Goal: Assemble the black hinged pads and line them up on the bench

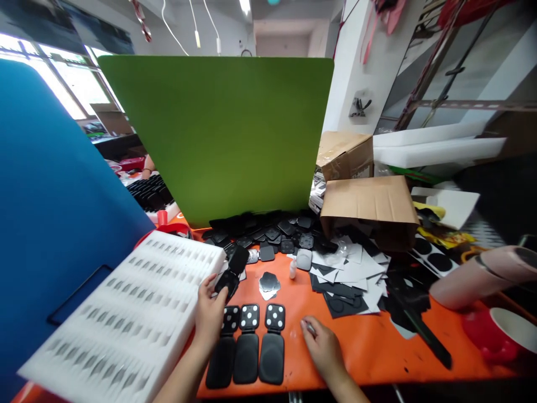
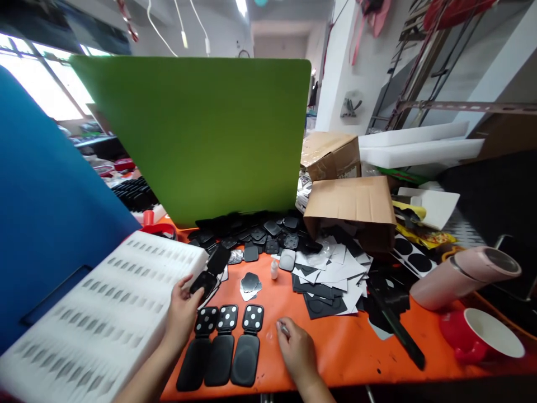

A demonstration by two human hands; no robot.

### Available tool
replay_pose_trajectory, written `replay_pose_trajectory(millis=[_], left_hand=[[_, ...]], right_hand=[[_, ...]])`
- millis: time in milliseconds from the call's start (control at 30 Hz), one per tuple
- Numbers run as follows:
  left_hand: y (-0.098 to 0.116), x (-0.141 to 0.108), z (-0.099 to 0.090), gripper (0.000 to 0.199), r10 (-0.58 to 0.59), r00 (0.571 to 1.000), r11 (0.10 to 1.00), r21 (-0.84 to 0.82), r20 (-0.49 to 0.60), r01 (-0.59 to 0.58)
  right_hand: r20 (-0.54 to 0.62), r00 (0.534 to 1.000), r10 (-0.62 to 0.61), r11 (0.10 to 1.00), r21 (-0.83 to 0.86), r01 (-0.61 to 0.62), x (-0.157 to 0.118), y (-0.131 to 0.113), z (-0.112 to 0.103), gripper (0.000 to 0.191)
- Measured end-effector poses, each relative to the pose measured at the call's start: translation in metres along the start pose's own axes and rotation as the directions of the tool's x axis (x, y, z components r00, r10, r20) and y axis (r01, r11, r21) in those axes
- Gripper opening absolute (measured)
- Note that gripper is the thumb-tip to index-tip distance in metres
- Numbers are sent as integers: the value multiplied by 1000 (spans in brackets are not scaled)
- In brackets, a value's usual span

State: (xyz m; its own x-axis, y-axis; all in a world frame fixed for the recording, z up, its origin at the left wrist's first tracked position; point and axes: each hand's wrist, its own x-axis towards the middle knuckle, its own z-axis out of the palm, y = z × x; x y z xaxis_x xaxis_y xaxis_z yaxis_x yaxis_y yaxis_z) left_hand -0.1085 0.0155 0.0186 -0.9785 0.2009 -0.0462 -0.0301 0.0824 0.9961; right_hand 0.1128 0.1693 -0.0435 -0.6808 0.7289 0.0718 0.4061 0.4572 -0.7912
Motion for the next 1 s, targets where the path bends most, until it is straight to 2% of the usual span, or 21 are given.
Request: replay_pose_trajectory(millis=[67,133,167,267,367,400,467,500,567,633,667,767,833,933,1000], left_hand=[[8,-21,-20,54,16,998,1000,-15,64,-15],[15,-38,-31,52,-85,989,992,-79,122,95],[17,-46,-32,50,-163,976,976,-124,144,182],[20,-65,-21,43,-363,909,883,-234,205,406],[23,-82,-1,40,-417,879,830,-298,230,472],[25,-87,4,41,-415,877,822,-314,242,475],[27,-97,12,43,-410,857,810,-308,312,500],[28,-103,15,43,-412,829,803,-280,379,527],[28,-113,16,41,-406,740,791,-200,536,579],[27,-121,16,37,-398,659,785,-134,638,604],[25,-124,16,36,-402,636,785,-110,658,610],[20,-126,16,30,-451,610,796,-16,652,605],[16,-126,17,32,-431,618,841,45,657,538],[10,-128,19,44,-294,665,947,115,686,299],[8,-131,20,51,-204,655,978,176,728,109]], right_hand=[[-15,999,34,994,103,-32,-2,-8,-1,39],[31,997,73,974,213,-78,-7,-24,-3,43],[92,992,81,959,262,-103,-9,-34,-4,46],[345,939,13,903,398,-159,-21,-66,-4,48],[511,857,-70,829,507,-235,-37,-85,2,39],[522,850,-69,807,530,-260,-42,-88,6,36],[497,867,-32,767,569,-298,-49,-87,11,35],[472,881,-9,743,593,-310,-52,-86,13,35],[424,905,33,708,629,-321,-54,-82,12,35],[385,921,61,733,609,-303,-54,-81,5,33],[358,931,71,768,575,-280,-53,-82,-1,31],[266,963,51,891,423,-164,-50,-88,-22,26],[239,971,-30,955,293,-43,-47,-94,-34,26],[259,960,-105,994,33,100,-42,-102,-43,22],[257,962,-86,985,-124,121,-40,-106,-44,21]])
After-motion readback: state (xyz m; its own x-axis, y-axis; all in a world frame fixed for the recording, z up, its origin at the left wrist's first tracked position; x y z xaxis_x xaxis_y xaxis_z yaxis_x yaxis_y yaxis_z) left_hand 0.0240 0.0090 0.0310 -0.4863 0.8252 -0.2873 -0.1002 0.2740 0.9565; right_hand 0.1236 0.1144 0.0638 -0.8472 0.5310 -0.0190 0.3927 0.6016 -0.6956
